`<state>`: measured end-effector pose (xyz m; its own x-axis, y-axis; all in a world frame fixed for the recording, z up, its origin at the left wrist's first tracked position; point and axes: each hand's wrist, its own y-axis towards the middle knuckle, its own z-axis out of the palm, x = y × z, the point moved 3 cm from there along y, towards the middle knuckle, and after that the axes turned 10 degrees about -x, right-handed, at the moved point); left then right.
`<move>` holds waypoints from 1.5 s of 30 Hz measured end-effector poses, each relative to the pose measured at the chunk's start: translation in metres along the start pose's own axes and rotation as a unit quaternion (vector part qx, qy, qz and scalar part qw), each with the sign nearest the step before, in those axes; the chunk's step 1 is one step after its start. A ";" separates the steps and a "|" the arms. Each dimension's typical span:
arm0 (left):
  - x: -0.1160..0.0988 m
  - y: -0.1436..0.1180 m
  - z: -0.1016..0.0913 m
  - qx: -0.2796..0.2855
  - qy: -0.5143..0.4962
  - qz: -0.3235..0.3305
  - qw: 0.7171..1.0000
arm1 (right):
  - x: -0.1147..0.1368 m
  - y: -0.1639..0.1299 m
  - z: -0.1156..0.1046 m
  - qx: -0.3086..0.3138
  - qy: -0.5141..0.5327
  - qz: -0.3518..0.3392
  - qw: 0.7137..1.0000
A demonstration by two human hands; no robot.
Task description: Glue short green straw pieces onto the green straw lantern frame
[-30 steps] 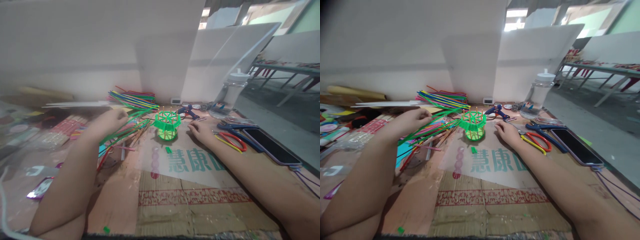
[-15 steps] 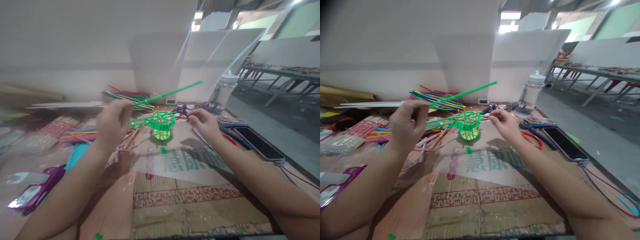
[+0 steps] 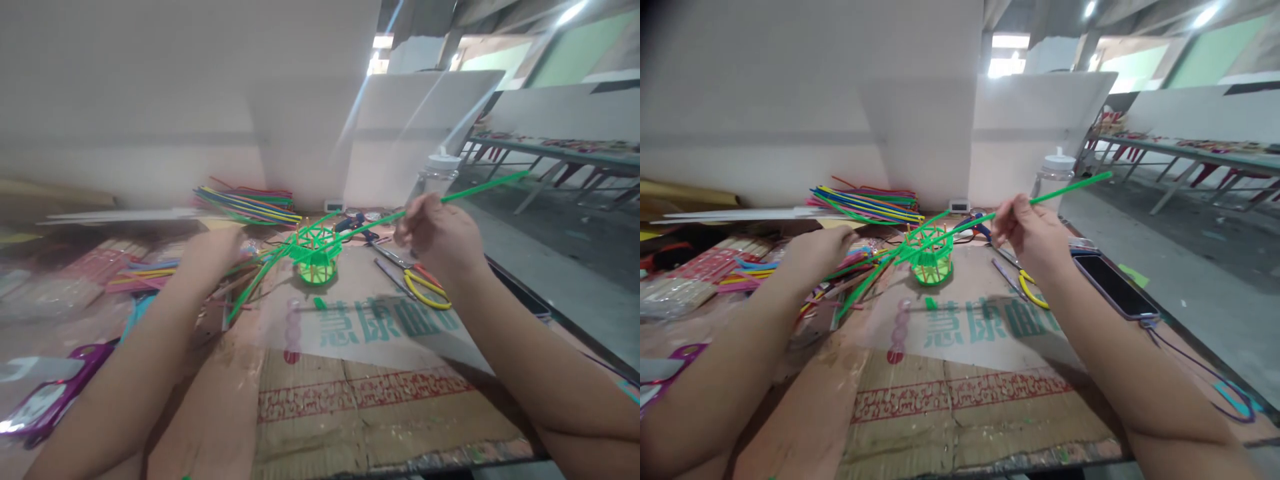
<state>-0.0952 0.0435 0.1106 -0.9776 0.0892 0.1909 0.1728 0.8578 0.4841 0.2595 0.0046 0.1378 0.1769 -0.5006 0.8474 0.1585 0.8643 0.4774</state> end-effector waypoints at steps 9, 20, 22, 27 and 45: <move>-0.063 -0.023 -0.051 0.041 -0.403 0.069 0.912 | 0.013 0.002 -0.008 0.025 0.004 0.031 0.999; -0.118 -0.036 -0.041 0.100 -0.459 0.067 0.880 | -0.007 0.007 -0.059 0.138 -0.279 0.066 0.948; -0.123 -0.035 -0.042 0.084 -0.426 0.071 0.898 | -0.010 -0.006 -0.065 0.157 -0.397 0.037 0.904; -0.152 -0.044 -0.046 0.088 -0.405 0.136 0.900 | -0.003 -0.062 -0.028 0.157 -0.448 -0.310 0.823; -0.030 -0.050 0.017 0.163 -0.171 0.037 0.971 | -0.112 -0.072 -0.045 0.225 -0.522 -0.199 0.798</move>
<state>-0.0766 0.0063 0.0663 -0.9566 0.2714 -0.1062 0.2510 0.9524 0.1730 0.2721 -0.0036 -0.0019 -0.7440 -0.6283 0.2273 -0.4061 0.6954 0.5929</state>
